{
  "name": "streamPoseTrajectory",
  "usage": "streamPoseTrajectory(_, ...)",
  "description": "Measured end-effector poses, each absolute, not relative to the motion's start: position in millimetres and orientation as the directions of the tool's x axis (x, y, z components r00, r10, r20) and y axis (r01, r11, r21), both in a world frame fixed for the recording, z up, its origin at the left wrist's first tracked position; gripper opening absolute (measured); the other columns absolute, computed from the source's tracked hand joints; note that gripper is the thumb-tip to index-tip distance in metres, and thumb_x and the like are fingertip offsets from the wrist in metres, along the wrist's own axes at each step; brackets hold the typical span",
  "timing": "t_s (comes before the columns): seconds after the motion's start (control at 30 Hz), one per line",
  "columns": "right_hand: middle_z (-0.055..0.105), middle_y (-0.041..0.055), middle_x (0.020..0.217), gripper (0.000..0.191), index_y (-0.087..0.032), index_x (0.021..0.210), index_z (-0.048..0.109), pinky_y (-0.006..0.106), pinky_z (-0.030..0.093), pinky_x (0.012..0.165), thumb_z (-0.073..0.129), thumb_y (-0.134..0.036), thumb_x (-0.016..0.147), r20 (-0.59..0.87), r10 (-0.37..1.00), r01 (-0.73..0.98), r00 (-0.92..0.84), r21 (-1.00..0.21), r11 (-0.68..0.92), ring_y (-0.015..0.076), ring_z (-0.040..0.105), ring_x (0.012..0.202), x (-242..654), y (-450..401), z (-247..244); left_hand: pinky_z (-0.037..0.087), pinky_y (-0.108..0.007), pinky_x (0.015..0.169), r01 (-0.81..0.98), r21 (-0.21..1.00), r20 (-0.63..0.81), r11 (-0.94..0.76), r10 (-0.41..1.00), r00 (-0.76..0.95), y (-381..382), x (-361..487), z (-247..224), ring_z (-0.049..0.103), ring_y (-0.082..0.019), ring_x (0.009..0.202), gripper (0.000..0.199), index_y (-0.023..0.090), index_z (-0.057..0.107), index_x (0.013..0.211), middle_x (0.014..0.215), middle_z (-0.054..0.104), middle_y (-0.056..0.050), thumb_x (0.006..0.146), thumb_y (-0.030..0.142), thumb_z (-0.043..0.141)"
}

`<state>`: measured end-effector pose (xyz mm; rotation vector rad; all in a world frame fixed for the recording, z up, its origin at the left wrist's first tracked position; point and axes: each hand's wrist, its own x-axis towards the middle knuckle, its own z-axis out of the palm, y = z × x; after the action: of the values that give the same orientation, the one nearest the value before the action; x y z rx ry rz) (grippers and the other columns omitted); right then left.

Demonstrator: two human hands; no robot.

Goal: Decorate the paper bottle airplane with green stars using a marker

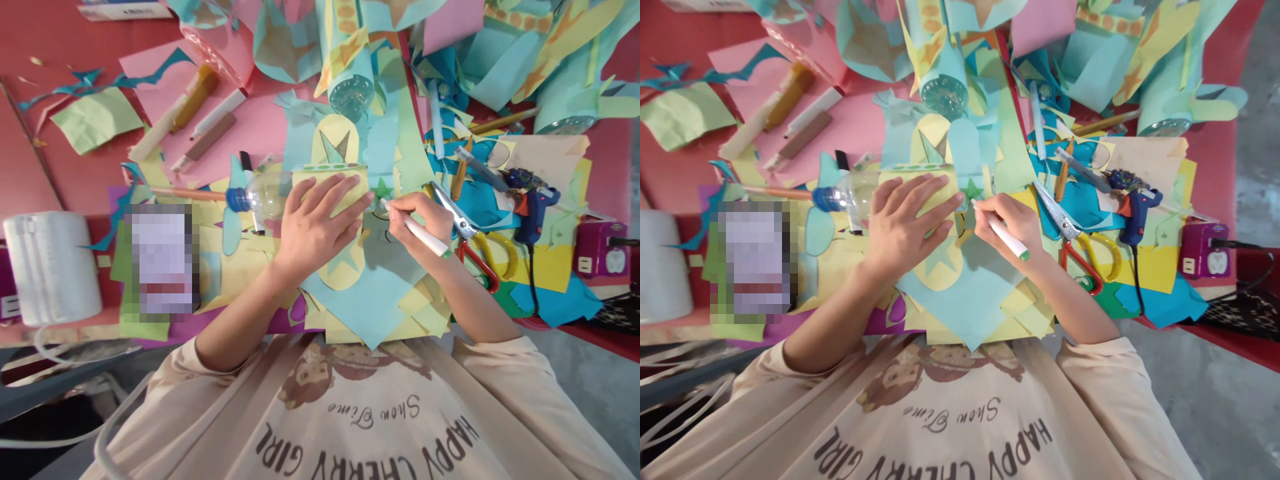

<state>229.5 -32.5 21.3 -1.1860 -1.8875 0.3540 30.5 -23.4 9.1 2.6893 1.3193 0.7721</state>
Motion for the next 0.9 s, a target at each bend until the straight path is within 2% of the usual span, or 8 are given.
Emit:
streamPoseTrajectory(0.13, 0.06, -0.0028, 0.061, 0.006, -0.022, 0.079, 0.056, 0.022, 0.049, 0.054, 0.053, -0.024, 0.084, 0.498, 0.843, 0.589, -0.206, -0.625, 0.513, 0.0096, 0.059, 0.057, 229.1, -32.9, 19.1, 0.037, -0.043, 0.104, 0.742, 0.225, 0.418, -0.632, 0.75, 0.512, -23.6, 30.7, 9.7, 0.051, -0.021, 0.124, 0.041, 0.039, 0.049, 0.128, 0.135, 0.054, 0.001, 0.089, 0.026, 0.05)
streamPoseTrajectory(0.33, 0.059, -0.003, 0.061, 0.006, -0.022, 0.078, 0.056, 0.022, 0.048, 0.054, 0.054, -0.024, 0.083, 0.494, 0.848, 0.593, -0.193, -0.63, 0.502, 0.0088, 0.057, 0.056, 229.0, -33.6, 20.5, 0.033, -0.044, 0.107, 0.727, 0.287, 0.394, -0.624, 0.769, 0.504, -23.6, 30.9, 9.1, 0.05, -0.023, 0.126, 0.042, 0.039, 0.048, 0.129, 0.137, 0.052, 0.0, 0.089, 0.025, 0.05)
streamPoseTrajectory(0.6, 0.057, -0.004, 0.059, 0.01, -0.022, 0.075, 0.054, 0.022, 0.047, 0.053, 0.053, -0.025, 0.084, 0.464, 0.863, 0.582, -0.199, -0.652, 0.486, 0.0088, 0.056, 0.055, 227.7, -33.9, 19.7, 0.034, -0.043, 0.106, 0.733, 0.254, 0.413, -0.631, 0.756, 0.507, -23.7, 31.0, 8.9, 0.051, -0.022, 0.125, 0.042, 0.04, 0.048, 0.129, 0.136, 0.054, 0.0, 0.09, 0.025, 0.05)
streamPoseTrajectory(0.9, 0.058, -0.0032, 0.059, 0.005, -0.02, 0.077, 0.056, 0.021, 0.046, 0.053, 0.055, -0.02, 0.082, 0.495, 0.855, 0.587, -0.154, -0.65, 0.483, 0.0084, 0.058, 0.056, 227.5, -35.1, 22.4, 0.034, -0.041, 0.105, 0.732, 0.231, 0.438, -0.641, 0.74, 0.51, -23.4, 30.8, 9.2, 0.052, -0.021, 0.124, 0.039, 0.038, 0.049, 0.128, 0.134, 0.055, -0.001, 0.09, 0.026, 0.049)
